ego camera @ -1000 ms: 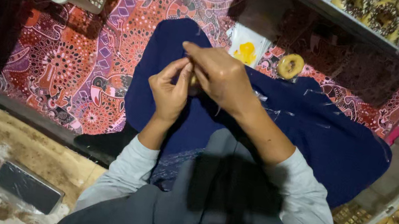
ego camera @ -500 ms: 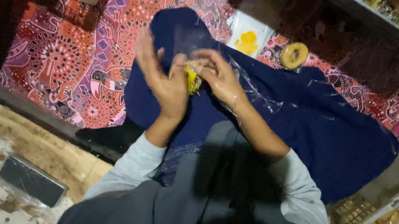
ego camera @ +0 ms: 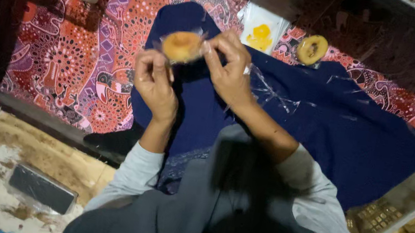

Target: The person sits on the floor and individually places donuts from a metal tray into clear plastic bags. They seal each bag and place it into a white plastic basket. The process is repeated for multiple donuts.

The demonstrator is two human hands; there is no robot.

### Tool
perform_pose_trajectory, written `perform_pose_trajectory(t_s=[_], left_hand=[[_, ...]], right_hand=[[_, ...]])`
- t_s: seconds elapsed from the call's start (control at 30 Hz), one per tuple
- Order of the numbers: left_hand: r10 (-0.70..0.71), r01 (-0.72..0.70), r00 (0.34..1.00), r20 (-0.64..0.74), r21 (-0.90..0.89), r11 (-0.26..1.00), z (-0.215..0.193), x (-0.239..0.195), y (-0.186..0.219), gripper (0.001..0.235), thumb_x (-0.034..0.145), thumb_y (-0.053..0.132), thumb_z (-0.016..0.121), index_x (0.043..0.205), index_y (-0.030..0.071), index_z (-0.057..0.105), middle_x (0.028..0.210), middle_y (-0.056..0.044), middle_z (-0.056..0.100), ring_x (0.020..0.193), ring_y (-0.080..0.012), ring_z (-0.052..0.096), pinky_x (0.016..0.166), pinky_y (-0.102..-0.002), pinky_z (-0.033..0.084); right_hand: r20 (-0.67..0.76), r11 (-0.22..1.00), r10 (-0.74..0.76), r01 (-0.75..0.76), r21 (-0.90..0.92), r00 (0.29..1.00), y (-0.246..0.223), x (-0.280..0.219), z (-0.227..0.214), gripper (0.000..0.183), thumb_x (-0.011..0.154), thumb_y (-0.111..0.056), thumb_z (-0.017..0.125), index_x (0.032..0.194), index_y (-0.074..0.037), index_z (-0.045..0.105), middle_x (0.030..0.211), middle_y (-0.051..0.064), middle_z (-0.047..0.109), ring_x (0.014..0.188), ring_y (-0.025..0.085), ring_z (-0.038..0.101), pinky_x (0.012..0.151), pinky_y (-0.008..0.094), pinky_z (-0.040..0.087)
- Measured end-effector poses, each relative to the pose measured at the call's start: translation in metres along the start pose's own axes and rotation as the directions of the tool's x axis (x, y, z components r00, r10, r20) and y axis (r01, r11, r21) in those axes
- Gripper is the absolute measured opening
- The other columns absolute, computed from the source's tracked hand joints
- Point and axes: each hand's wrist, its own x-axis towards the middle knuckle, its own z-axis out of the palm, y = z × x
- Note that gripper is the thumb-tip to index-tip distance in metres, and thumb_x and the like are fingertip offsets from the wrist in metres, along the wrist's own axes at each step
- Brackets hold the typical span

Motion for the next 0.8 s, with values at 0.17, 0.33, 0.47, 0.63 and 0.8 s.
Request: perform_pose_trajectory(t_s=[0.17,0.33,0.47,0.63,0.8], left_hand=[[-0.077,0.034,0.992,0.096,0.394,0.919,0.003,0.004,0.009,0.017,0.101,0.008,0.066,0.086,0.001,0.062,0.085,-0.003,0.060,0.069,-0.0087,0.060,0.059,-0.025,0.052],[0.043,-0.275,0.916,0.398,0.546,0.791,0.041,0.005,-0.028,0.010,0.089,0.005,0.073,0.085,-0.001,0.066,0.078,-0.012,0.066,0.066,-0.0179,0.065,0.060,-0.029,0.051],[0.029,-0.403,0.771,0.636,0.453,0.796,0.135,0.031,-0.102,0.019,0.092,0.003,0.074,0.104,-0.003,0.060,0.098,-0.020,0.063,0.094,-0.0377,0.064,0.082,-0.043,0.051],[-0.031,-0.542,0.748,0.663,0.637,0.547,0.192,0.075,-0.200,0.049,0.071,0.001,0.072,0.117,-0.009,0.058,0.114,-0.031,0.060,0.099,-0.0471,0.062,0.077,-0.046,0.054],[-0.347,-0.621,0.640,0.686,0.727,0.291,0.182,0.078,-0.220,0.031,0.080,0.001,0.071,0.111,0.005,0.066,0.114,-0.021,0.067,0.098,-0.0411,0.069,0.082,-0.049,0.056]], right_hand=[[0.099,0.955,0.277,-0.263,-0.134,0.956,0.038,-0.024,0.003,0.018,0.098,-0.011,0.073,0.088,0.001,0.065,0.083,0.012,0.058,0.071,0.021,0.059,0.067,0.033,0.046],[-0.016,0.925,0.380,-0.380,0.004,0.925,0.125,-0.022,-0.026,0.039,0.100,-0.021,0.069,0.132,-0.004,0.054,0.112,0.010,0.066,0.095,0.017,0.069,0.080,0.032,0.055],[-0.276,0.897,0.408,-0.438,-0.055,0.870,0.186,-0.016,-0.093,0.032,0.107,-0.024,0.060,0.134,-0.007,0.062,0.120,0.011,0.071,0.102,0.018,0.070,0.091,0.034,0.057],[-0.512,0.732,0.399,-0.601,-0.322,0.761,0.211,-0.031,-0.155,0.034,0.108,-0.032,0.057,0.127,-0.004,0.063,0.115,0.019,0.069,0.106,0.031,0.064,0.093,0.043,0.051],[-0.334,0.511,0.053,-0.313,-0.801,0.941,0.203,-0.019,-0.146,0.047,0.101,-0.035,0.066,0.122,0.007,0.060,0.121,0.032,0.051,0.118,0.048,0.045,0.099,0.061,0.038]])
